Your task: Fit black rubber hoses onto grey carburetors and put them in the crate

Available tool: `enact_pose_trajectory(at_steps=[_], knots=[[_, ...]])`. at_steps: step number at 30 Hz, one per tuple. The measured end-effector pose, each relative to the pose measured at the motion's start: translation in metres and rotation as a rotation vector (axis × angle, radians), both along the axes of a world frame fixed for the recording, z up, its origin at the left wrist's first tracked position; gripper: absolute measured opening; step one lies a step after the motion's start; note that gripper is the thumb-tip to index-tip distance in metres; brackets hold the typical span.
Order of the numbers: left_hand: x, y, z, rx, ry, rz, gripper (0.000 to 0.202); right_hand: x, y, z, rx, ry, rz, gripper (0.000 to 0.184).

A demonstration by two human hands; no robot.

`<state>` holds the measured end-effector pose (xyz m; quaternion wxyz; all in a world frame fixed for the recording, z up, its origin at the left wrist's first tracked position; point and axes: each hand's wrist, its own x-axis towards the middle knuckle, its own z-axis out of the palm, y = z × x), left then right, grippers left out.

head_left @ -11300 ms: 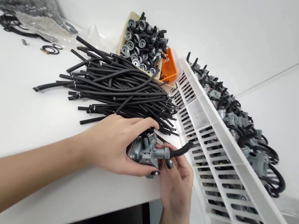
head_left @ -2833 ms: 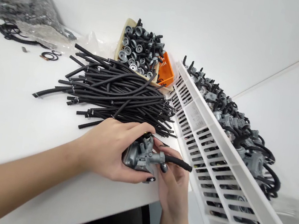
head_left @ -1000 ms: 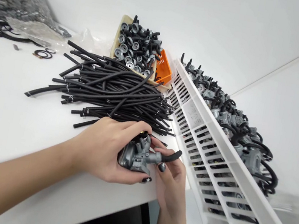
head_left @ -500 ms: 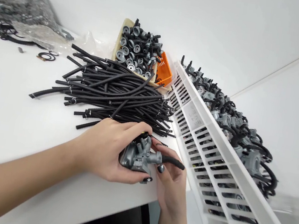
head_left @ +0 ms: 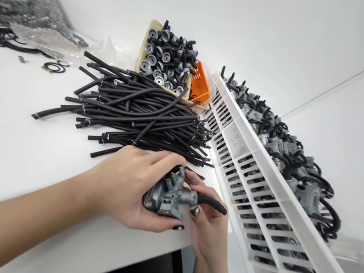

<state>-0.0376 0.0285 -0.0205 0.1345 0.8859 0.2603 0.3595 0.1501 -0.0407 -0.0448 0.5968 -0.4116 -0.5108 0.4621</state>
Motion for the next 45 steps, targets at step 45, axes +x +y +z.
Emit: enact_pose_trajectory(at_steps=[45], knots=[[0.003,0.0,0.01,-0.624,-0.052,-0.075,0.041,0.002,0.002,-0.01,0.086,0.026,-0.248,0.018]])
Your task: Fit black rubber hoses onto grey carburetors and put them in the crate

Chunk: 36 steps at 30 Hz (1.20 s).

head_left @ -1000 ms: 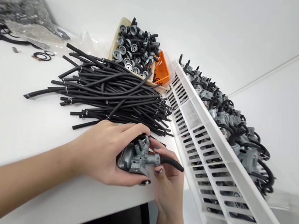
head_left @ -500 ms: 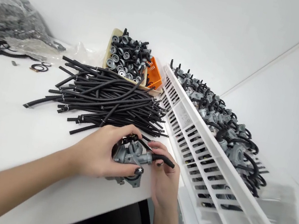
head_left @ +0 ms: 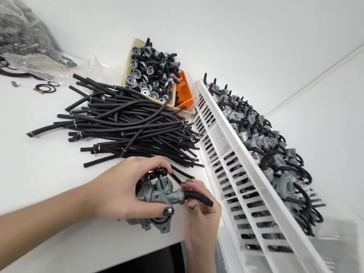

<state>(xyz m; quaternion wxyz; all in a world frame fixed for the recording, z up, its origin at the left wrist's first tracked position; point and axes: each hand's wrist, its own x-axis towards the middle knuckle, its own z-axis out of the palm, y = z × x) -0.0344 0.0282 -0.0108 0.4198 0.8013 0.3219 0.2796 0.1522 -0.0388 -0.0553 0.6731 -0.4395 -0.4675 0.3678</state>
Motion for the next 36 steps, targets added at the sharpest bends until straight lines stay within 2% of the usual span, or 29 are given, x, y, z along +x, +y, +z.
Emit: enact_pose_trajectory(at_steps=[7,12,17,20,24,29,32,36], knots=[[-0.001,0.0,0.002,0.027,0.001,-0.009,0.042,-0.001,-0.001,-0.002,0.078,-0.064,-0.079,0.006],[0.0,0.0,0.002,0.04,0.001,-0.011,0.041,-0.004,0.0,0.002,0.08,-0.05,-0.081,0.001],[0.0,-0.001,-0.001,0.014,-0.02,0.02,0.041,-0.002,-0.001,0.0,-0.016,0.018,-0.05,0.028],[0.0,0.0,-0.002,0.016,-0.079,0.108,0.039,-0.001,0.001,-0.002,-0.03,0.057,-0.074,0.033],[0.0,0.005,-0.005,0.02,-0.233,0.295,0.038,-0.001,0.002,-0.003,-0.042,0.016,-0.088,0.034],[-0.001,0.01,-0.006,-0.074,-0.368,0.541,0.044,-0.004,0.001,0.002,-0.081,0.016,-0.063,0.024],[-0.003,0.009,-0.006,-0.077,-0.447,0.596,0.045,-0.008,0.0,0.008,-0.108,0.004,-0.063,0.021],[-0.004,0.01,-0.008,-0.043,-0.491,0.595,0.046,-0.015,-0.002,0.016,-0.133,0.017,-0.1,0.022]])
